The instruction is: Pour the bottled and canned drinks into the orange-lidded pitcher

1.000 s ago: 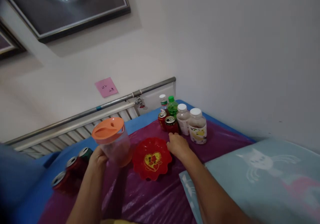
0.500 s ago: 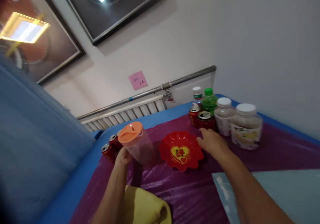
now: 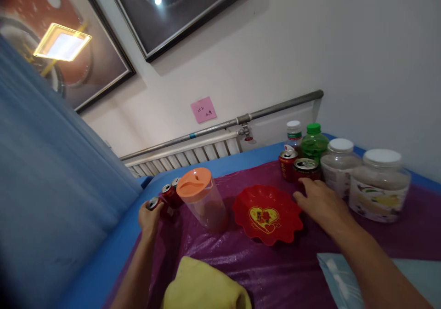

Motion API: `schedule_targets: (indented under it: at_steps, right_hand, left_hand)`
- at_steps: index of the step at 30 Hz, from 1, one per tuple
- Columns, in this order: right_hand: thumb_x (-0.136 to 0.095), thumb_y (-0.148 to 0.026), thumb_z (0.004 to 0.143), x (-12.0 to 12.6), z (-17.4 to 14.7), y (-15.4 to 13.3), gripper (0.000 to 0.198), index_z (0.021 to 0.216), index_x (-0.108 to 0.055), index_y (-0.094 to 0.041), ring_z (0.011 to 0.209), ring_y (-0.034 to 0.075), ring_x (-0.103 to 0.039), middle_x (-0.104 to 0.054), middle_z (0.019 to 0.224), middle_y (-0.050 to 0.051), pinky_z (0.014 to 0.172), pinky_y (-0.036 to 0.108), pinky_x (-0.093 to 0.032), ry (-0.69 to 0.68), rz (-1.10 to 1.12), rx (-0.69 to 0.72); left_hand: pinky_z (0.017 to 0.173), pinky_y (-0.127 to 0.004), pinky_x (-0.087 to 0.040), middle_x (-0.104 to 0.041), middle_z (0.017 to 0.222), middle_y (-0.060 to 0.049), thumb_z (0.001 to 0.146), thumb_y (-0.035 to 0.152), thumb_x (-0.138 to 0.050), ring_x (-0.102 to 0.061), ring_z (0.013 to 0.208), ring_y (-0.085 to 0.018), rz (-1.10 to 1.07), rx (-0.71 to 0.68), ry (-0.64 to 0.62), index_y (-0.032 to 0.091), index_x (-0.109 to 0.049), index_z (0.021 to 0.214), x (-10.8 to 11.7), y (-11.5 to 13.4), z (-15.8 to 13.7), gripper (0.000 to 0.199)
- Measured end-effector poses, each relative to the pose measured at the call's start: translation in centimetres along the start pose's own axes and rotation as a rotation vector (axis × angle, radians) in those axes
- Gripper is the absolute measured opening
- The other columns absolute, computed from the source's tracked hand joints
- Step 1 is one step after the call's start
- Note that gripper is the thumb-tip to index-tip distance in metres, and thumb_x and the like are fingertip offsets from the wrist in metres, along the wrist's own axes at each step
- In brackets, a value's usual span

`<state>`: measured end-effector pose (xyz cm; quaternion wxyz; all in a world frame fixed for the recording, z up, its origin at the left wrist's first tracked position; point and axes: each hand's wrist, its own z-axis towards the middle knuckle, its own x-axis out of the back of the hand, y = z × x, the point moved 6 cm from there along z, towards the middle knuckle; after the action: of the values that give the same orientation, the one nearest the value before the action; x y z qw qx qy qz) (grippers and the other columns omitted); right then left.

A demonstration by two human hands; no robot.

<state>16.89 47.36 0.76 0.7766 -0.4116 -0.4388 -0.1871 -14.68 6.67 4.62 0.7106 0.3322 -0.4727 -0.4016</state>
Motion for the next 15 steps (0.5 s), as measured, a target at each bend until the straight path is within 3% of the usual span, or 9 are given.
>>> schedule_targets:
  at_steps: [2, 4, 6, 10, 13, 15]
  right_hand:
    - [-0.049, -0.024, 0.085, 1.5, -0.5, -1.3, 0.038, 0.115, -0.063, -0.007, 0.098, 0.034, -0.065, -0.065, 0.112, 0.026, 0.084, 0.044, -0.049, 0.062, 0.115, 0.012]
    - [-0.053, -0.03, 0.082, 3.0, -1.4, -3.1, 0.037, 0.113, -0.063, -0.013, 0.094, 0.029, -0.067, -0.066, 0.114, 0.019, 0.084, 0.042, -0.051, 0.118, 0.405, 0.066]
    - [-0.06, -0.04, 0.078, 3.3, -2.6, -5.5, 0.042, 0.115, -0.063, -0.018, 0.094, 0.027, -0.067, -0.069, 0.11, 0.013, 0.085, 0.041, -0.053, -0.015, 0.689, 0.171]
    - [-0.078, -0.042, 0.062, 1.7, -6.0, -10.1, 0.071, 0.127, -0.059, -0.021, 0.116, 0.032, -0.059, -0.064, 0.127, 0.01, 0.097, 0.042, -0.048, -0.527, 0.918, 0.326]
    - [-0.083, -0.029, 0.055, 1.2, -7.9, -12.0, 0.09, 0.138, -0.049, -0.023, 0.125, 0.031, -0.053, -0.056, 0.138, 0.008, 0.103, 0.041, -0.043, -0.701, 1.034, 0.378]
    - [-0.08, -0.02, 0.057, 1.0, -8.5, -12.7, 0.088, 0.139, -0.047, -0.022, 0.119, 0.028, -0.057, -0.06, 0.133, 0.007, 0.099, 0.039, -0.046, -0.753, 1.105, 0.392]
  left_hand:
    - [0.103, -0.053, -0.04, -0.06, 0.121, -0.013, 0.07, 0.032, -0.076, -0.055, 0.116, -0.034, 0.004, -0.017, 0.097, 0.013, -0.057, 0.118, 2.0, 1.3, -1.7, 0.055]
    - [0.105, -0.049, -0.039, -0.058, 0.128, -0.01, 0.067, 0.042, -0.077, -0.055, 0.118, -0.031, -0.034, -0.081, 0.139, 0.019, -0.055, 0.124, 3.6, 3.5, -4.3, 0.066]
    - [0.1, -0.048, -0.045, -0.063, 0.122, -0.008, 0.061, 0.045, -0.08, -0.061, 0.11, -0.029, -0.185, -0.18, 0.025, 0.022, -0.057, 0.123, 3.6, 6.2, -7.5, 0.07]
    - [0.099, -0.043, -0.047, -0.064, 0.123, -0.011, 0.063, 0.039, -0.082, -0.061, 0.112, -0.028, -0.361, -0.309, -0.349, 0.021, -0.06, 0.12, -0.4, 10.9, -14.8, 0.064]
    - [0.1, -0.043, -0.047, -0.064, 0.122, -0.011, 0.064, 0.036, -0.081, -0.06, 0.114, -0.028, -0.416, -0.355, -0.414, 0.02, -0.061, 0.118, -3.4, 13.0, -18.8, 0.061]
    - [0.1, -0.042, -0.047, -0.064, 0.123, -0.011, 0.065, 0.035, -0.081, -0.06, 0.115, -0.027, -0.445, -0.377, -0.437, 0.02, -0.06, 0.12, -4.5, 13.9, -20.1, 0.061]
